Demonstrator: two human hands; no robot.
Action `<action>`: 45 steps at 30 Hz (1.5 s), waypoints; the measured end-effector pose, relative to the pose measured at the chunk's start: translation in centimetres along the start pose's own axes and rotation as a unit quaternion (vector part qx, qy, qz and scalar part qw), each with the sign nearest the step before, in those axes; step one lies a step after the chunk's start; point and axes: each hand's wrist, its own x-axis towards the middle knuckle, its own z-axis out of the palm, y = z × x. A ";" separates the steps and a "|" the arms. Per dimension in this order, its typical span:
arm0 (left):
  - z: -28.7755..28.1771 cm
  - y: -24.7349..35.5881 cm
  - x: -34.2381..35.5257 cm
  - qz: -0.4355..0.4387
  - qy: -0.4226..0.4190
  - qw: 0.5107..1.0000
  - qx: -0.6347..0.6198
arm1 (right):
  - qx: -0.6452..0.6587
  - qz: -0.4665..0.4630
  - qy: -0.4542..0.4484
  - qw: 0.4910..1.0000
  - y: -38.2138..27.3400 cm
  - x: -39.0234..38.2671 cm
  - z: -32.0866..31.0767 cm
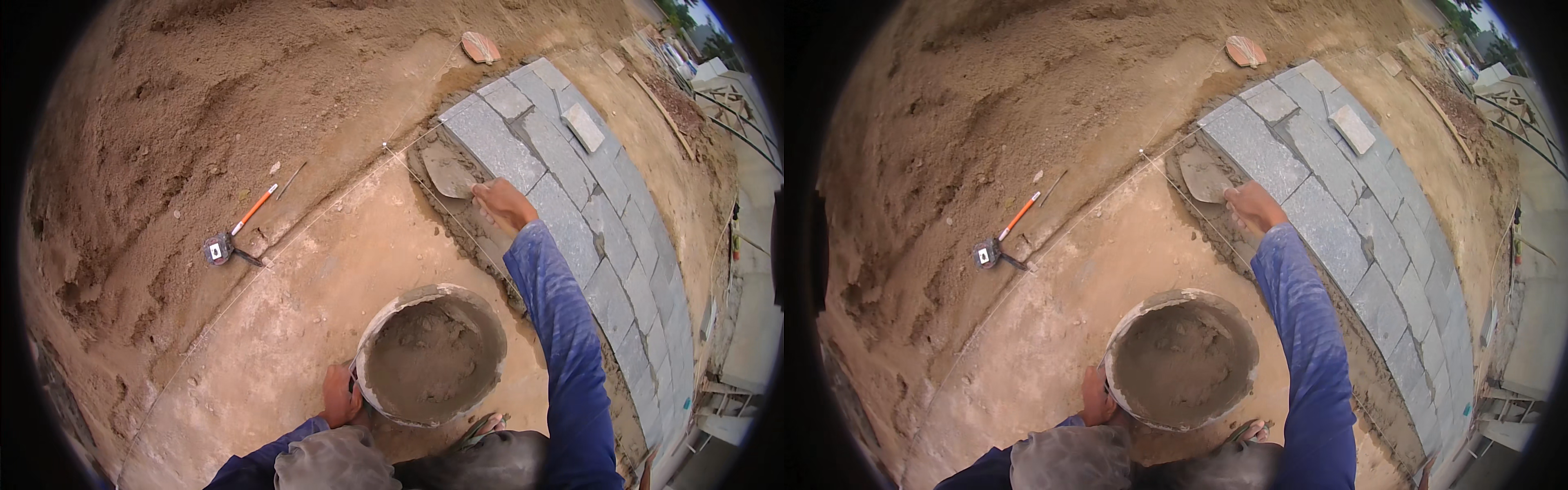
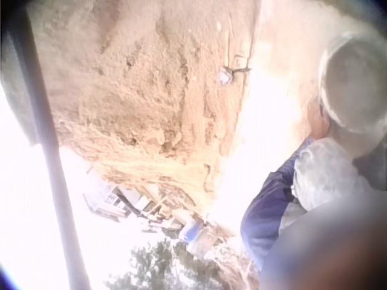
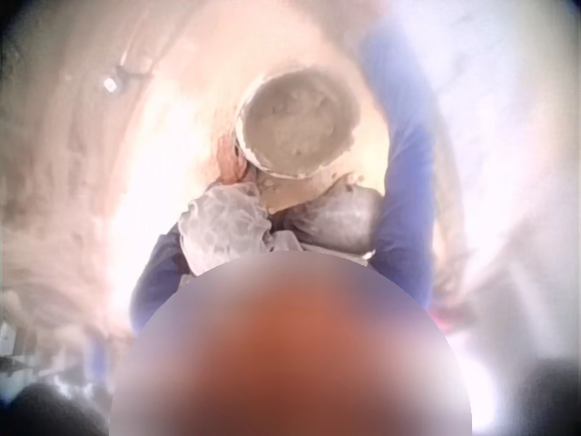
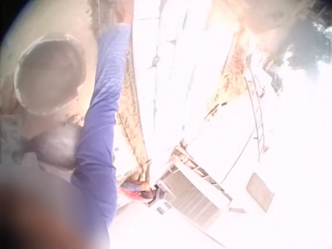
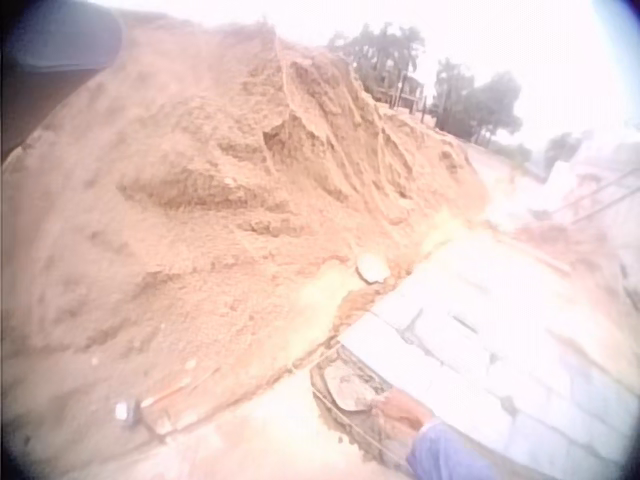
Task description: The person scoops cement from a bucket using a trowel and spreads it onto the ground to prepare a bed for paving stones. They repeatedly smooth the cement along a marked line adjacent to already laid grey stones.
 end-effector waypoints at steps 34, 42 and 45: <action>1.6 -0.8 0.2 0.080 0.086 0.993 -0.009 | -0.274 0.036 0.132 0.952 9.6 -9.8 -3.9; -1.6 2.3 3.2 -0.099 -0.047 0.883 -0.457 | -0.237 0.092 0.193 0.948 15.7 -22.3 -6.9; -5.1 5.6 6.0 -0.058 -0.141 0.860 -0.488 | -0.226 0.028 0.245 0.942 14.3 -28.7 -7.4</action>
